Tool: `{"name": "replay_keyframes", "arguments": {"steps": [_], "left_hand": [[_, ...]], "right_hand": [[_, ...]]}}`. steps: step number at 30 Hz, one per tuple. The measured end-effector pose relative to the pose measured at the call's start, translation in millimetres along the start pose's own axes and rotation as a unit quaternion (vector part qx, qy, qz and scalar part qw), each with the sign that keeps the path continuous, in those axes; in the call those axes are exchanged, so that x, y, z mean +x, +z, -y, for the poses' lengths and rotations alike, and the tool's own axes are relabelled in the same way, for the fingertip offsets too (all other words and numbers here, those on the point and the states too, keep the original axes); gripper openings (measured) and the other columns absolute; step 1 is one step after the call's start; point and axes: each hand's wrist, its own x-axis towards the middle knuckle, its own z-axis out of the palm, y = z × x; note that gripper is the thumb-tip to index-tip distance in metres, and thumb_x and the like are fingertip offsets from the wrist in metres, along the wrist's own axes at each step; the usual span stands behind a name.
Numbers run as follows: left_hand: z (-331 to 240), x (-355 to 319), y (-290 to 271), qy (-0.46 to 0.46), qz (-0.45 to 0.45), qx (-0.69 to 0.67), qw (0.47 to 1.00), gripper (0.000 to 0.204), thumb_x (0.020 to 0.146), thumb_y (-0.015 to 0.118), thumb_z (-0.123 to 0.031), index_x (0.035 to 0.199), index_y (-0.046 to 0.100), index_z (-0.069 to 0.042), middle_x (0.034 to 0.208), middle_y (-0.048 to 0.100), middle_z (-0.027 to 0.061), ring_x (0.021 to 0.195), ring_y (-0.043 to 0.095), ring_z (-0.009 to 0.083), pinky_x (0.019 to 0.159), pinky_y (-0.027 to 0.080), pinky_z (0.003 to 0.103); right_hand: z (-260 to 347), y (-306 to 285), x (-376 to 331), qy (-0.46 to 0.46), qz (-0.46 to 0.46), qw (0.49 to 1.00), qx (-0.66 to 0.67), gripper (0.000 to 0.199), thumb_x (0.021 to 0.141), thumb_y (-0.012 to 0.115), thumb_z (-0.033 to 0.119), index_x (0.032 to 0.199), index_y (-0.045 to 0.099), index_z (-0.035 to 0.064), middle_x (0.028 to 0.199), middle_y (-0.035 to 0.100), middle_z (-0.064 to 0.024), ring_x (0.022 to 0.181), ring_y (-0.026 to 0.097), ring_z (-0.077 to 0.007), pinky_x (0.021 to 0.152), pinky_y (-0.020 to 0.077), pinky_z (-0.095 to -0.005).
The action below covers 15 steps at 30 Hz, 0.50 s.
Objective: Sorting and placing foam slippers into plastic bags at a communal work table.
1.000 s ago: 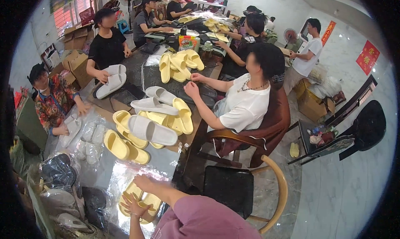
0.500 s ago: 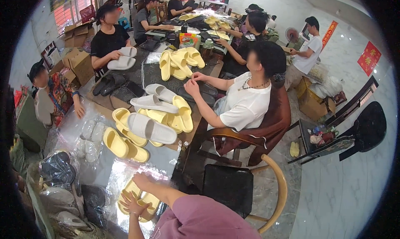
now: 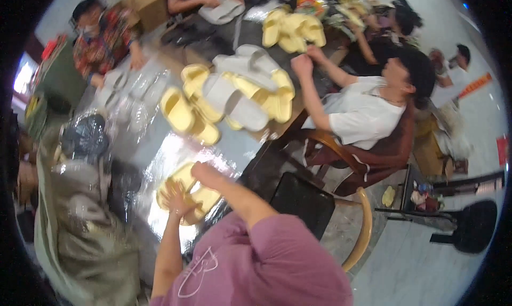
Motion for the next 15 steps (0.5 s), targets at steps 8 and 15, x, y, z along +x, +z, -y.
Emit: {"name": "replay_keyframes", "arguments": {"steps": [8, 15], "left_hand": [[5, -4, 8, -0.079, 0.025, 0.029, 0.996, 0.13, 0.043, 0.078, -0.061, 0.144, 0.003, -0.028, 0.148, -0.018, 0.0133, 0.128, -0.021, 0.0505, 0.097, 0.008, 0.071], [10, -8, 9, -0.081, 0.024, 0.036, 0.996, 0.129, 0.043, 0.078, -0.061, 0.144, 0.005, -0.029, 0.148, -0.018, 0.0136, 0.129, -0.02, 0.0499, 0.096, 0.009, 0.071]], "right_hand": [[-52, -70, -101, 0.232, -0.308, 0.921, 0.055, 0.012, 0.078, 0.06, 0.013, 0.077, 0.06, 0.0014, 0.077, 0.061, -0.0128, 0.077, 0.057, -0.0311, 0.071, 0.0446, -0.0406], [-108, -54, -117, 0.322, -0.27, 0.898, 0.131, 0.019, 0.081, 0.062, 0.019, 0.082, 0.06, 0.0004, 0.076, 0.062, -0.0126, 0.071, 0.06, -0.0252, 0.068, 0.047, -0.0337]]}}
